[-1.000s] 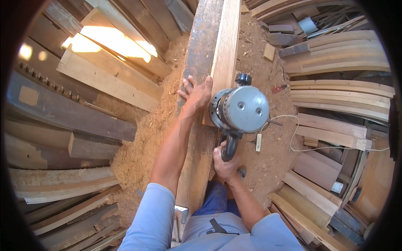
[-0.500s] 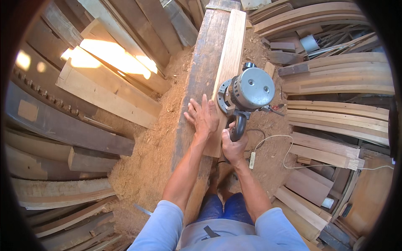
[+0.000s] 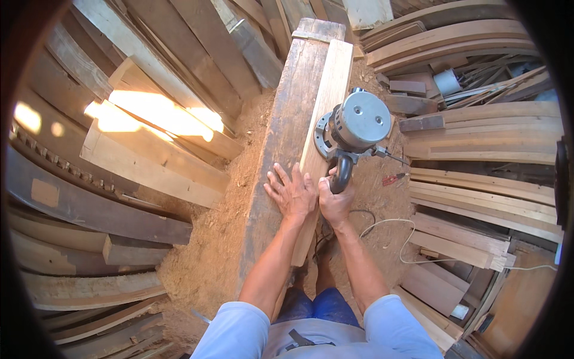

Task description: The person uses a router to shape the edges of a small wooden block and a long curved wooden plank, checks the alignment of multiple blocks with a square tool, and places the processed pieces onto stacks of wood in a workshop.

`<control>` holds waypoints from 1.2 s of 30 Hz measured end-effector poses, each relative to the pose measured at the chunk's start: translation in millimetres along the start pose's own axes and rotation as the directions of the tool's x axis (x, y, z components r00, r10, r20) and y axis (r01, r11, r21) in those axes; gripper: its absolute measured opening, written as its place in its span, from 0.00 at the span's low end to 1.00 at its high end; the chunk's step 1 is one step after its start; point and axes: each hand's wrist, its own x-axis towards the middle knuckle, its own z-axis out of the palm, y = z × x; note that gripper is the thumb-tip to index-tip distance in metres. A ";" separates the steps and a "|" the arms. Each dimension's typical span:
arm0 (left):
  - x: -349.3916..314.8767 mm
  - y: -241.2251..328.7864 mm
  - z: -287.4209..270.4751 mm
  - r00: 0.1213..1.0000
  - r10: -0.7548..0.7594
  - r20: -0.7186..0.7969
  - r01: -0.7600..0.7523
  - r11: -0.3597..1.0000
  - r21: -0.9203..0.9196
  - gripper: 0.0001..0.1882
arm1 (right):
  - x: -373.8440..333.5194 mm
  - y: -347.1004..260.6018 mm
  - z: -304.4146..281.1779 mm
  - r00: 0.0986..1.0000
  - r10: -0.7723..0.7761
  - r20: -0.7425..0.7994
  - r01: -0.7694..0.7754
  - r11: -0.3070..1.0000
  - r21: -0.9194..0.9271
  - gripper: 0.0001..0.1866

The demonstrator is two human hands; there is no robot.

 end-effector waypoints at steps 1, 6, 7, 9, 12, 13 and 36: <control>0.4 4.1 -2.6 1.000 -0.008 0.004 0.008 0.999 0.031 0.29 | 12.8 1.6 2.3 1.000 -0.018 -0.008 0.018 1.000 0.011 0.11; 0.7 9.3 -8.0 1.000 0.006 0.016 -0.008 0.997 0.076 0.29 | 73.7 3.9 12.8 0.999 -0.038 0.003 0.038 0.998 0.053 0.10; 0.9 8.8 -8.6 1.000 0.011 0.017 -0.012 0.997 0.082 0.29 | 85.9 8.9 15.6 1.000 -0.025 0.009 0.025 0.998 0.055 0.09; 1.4 9.2 -8.1 1.000 0.021 0.021 -0.023 0.996 0.089 0.29 | 112.9 13.0 18.2 1.000 -0.025 0.019 0.024 0.999 0.049 0.09; 2.8 8.8 -8.2 0.999 0.025 0.025 -0.028 0.995 0.097 0.29 | 154.0 13.8 26.1 0.998 -0.051 0.027 0.049 0.996 0.069 0.08; 3.5 10.4 -8.8 0.999 0.027 0.028 -0.029 0.995 0.098 0.29 | 168.6 17.3 27.5 0.996 -0.092 0.022 0.091 0.995 0.049 0.08; 7.9 14.0 -16.4 0.999 0.013 0.030 -0.018 0.986 0.163 0.28 | 431.6 14.5 33.3 0.982 0.182 -0.046 -0.133 0.850 0.510 0.03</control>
